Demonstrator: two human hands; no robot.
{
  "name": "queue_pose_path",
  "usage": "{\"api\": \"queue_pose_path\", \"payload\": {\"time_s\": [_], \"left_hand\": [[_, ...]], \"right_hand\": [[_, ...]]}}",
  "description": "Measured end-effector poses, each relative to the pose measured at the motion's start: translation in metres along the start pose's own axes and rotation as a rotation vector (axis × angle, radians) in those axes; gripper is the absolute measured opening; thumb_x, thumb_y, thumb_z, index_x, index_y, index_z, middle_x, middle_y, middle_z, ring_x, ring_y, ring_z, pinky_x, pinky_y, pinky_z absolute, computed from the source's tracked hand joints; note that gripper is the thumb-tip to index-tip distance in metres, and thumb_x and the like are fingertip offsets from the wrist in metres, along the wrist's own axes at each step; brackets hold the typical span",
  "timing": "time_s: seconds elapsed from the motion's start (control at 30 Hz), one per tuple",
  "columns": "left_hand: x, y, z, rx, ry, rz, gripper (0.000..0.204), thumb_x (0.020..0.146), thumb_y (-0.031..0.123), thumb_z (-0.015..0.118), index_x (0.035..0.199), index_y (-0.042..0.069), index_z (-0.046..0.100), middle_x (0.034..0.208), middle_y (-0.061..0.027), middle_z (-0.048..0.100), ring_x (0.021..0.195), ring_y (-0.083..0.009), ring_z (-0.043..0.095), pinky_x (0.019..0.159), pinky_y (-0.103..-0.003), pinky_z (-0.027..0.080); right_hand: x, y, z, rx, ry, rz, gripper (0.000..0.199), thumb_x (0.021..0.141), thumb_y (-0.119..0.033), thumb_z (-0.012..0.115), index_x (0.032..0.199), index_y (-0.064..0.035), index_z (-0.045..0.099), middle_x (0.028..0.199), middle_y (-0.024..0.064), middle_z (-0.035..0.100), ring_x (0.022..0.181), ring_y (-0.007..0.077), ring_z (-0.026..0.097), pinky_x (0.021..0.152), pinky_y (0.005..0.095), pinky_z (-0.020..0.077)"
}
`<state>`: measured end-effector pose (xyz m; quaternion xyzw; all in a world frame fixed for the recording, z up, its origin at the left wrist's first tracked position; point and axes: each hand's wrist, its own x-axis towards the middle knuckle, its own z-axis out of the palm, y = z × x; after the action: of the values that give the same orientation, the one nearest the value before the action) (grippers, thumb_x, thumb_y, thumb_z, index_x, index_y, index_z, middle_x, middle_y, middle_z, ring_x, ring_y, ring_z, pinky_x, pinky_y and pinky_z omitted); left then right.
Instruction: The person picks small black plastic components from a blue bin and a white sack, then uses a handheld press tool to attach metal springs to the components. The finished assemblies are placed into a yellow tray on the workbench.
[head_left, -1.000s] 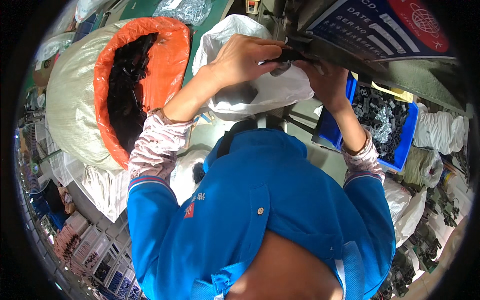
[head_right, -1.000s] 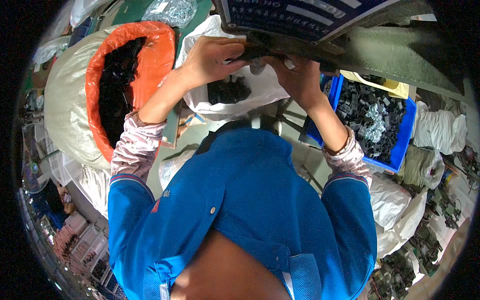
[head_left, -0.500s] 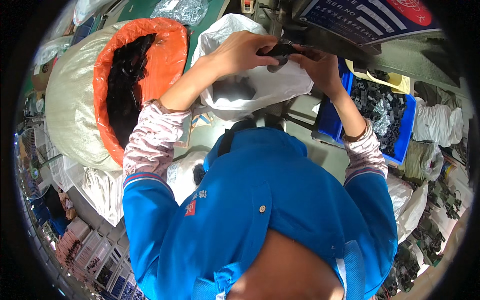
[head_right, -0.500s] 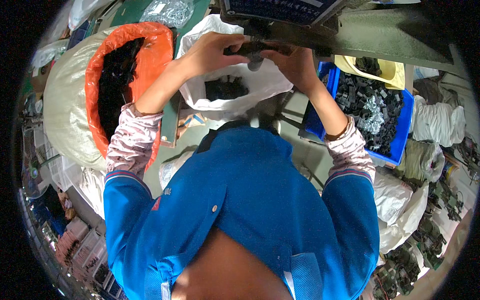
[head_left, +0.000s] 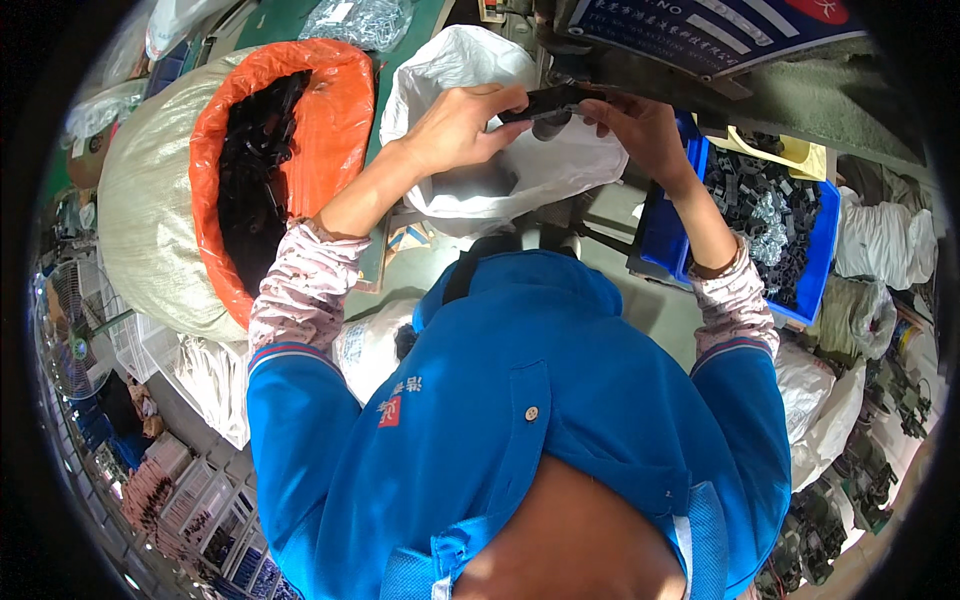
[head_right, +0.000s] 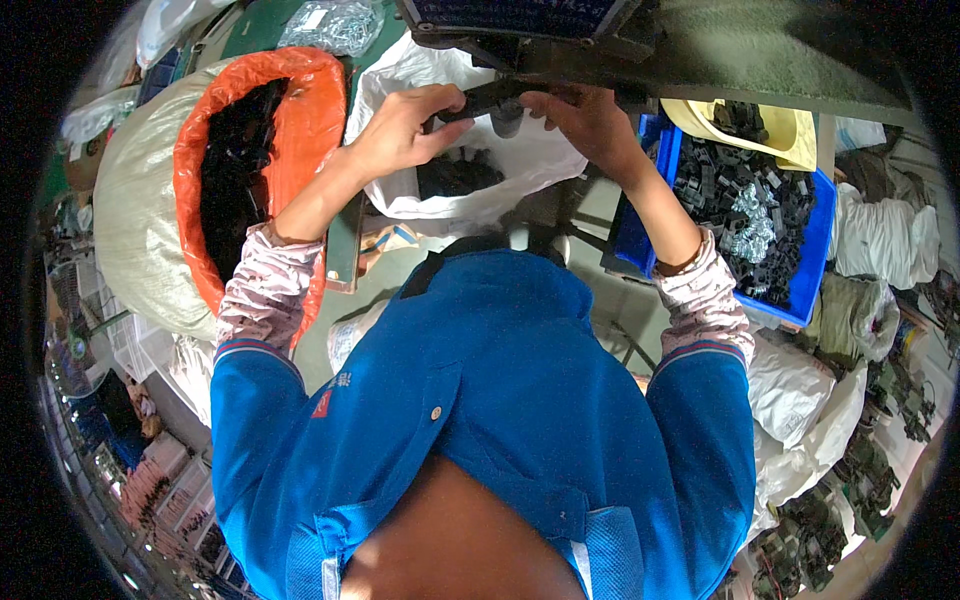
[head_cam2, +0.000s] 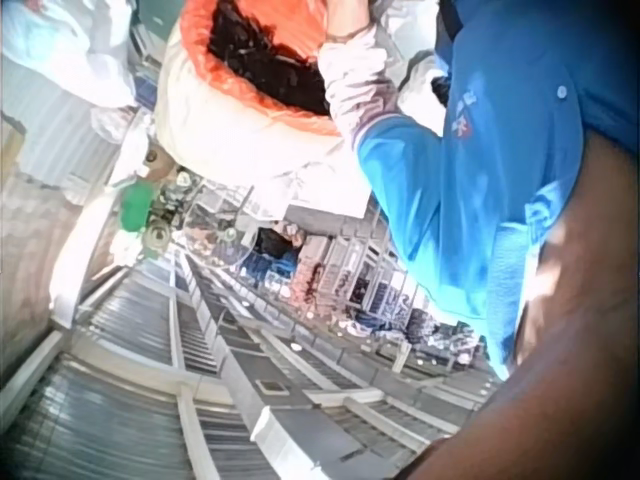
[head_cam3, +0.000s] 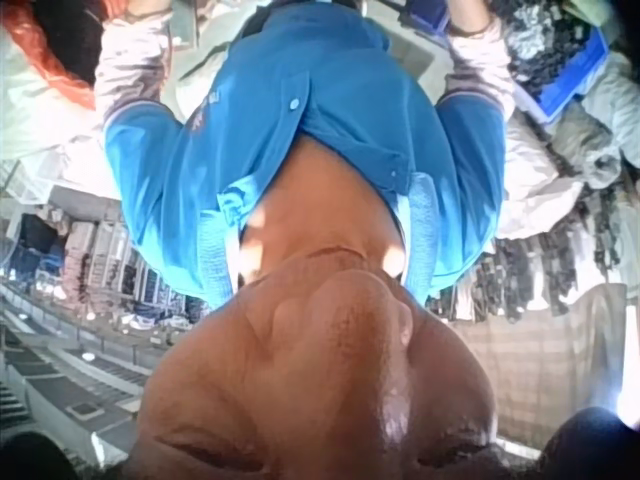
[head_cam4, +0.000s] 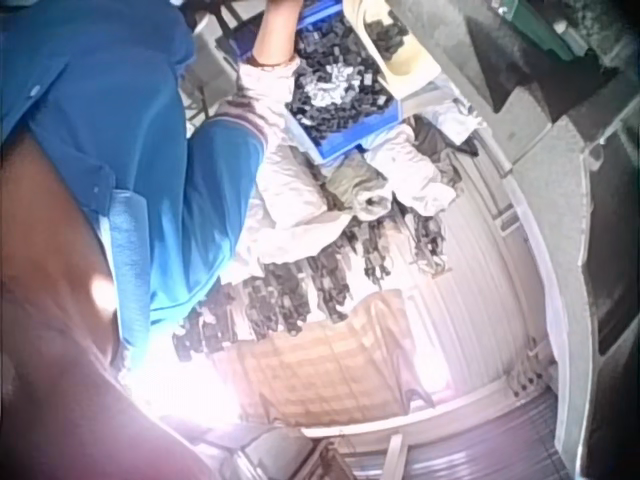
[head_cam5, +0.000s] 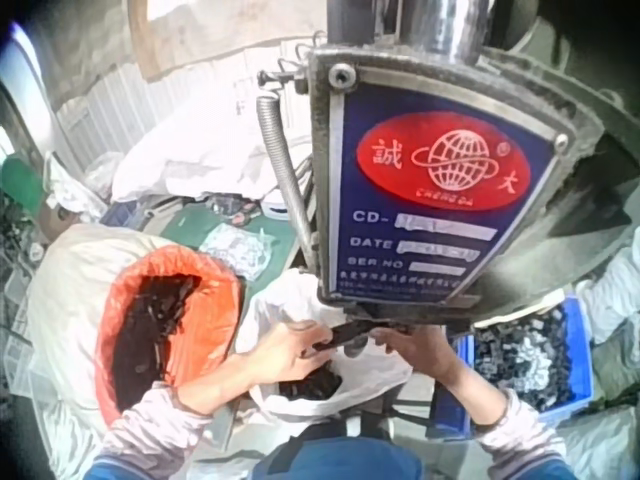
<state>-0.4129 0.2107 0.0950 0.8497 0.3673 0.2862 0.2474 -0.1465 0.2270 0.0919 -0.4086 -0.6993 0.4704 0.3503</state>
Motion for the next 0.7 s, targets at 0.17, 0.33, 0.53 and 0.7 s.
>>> {"api": "queue_pose_path", "payload": {"time_s": [0.17,0.33,0.53,0.7], "left_hand": [[-0.002,0.0,0.0,-0.005,0.045,0.027,0.028,0.083,0.017,0.07,0.102,-0.001,0.062,0.09,-0.019,0.064,0.079,-0.0368,0.064,0.065,-0.039,0.05],[0.003,-0.001,-0.004,0.007,-0.005,0.024,0.024,0.083,0.017,0.07,0.101,0.002,0.063,0.087,-0.0169,0.065,0.071,-0.035,0.063,0.061,-0.038,0.049],[0.019,-0.013,-0.017,0.044,-0.038,0.13,0.025,0.082,0.017,0.073,0.101,0.004,0.064,0.086,-0.016,0.066,0.064,-0.0314,0.06,0.059,-0.034,0.049],[-0.001,0.011,0.009,-0.085,0.107,-0.161,0.026,0.084,0.021,0.071,0.107,0.01,0.062,0.093,-0.0134,0.069,0.084,-0.037,0.065,0.071,-0.04,0.053]], "right_hand": [[0.0,-0.002,0.002,0.027,0.016,0.038,0.017,0.09,-0.013,0.069,0.1,-0.0009,0.067,0.077,0.0057,0.066,0.066,0.0111,0.06,0.058,0.0249,0.0495],[0.012,-0.004,-0.009,-0.112,-0.08,0.099,0.022,0.091,-0.023,0.068,0.092,-0.0012,0.066,0.076,0.0057,0.066,0.066,0.0132,0.06,0.062,0.029,0.0507],[0.04,0.001,-0.031,0.114,-0.278,0.039,0.026,0.094,-0.027,0.062,0.094,-0.0016,0.065,0.077,0.0067,0.065,0.069,0.0158,0.063,0.069,0.0333,0.0533],[0.002,0.004,0.008,0.1,0.119,0.034,0.018,0.091,-0.008,0.065,0.106,0.0025,0.06,0.088,0.0101,0.067,0.073,0.0166,0.064,0.068,0.0298,0.0542]]}}
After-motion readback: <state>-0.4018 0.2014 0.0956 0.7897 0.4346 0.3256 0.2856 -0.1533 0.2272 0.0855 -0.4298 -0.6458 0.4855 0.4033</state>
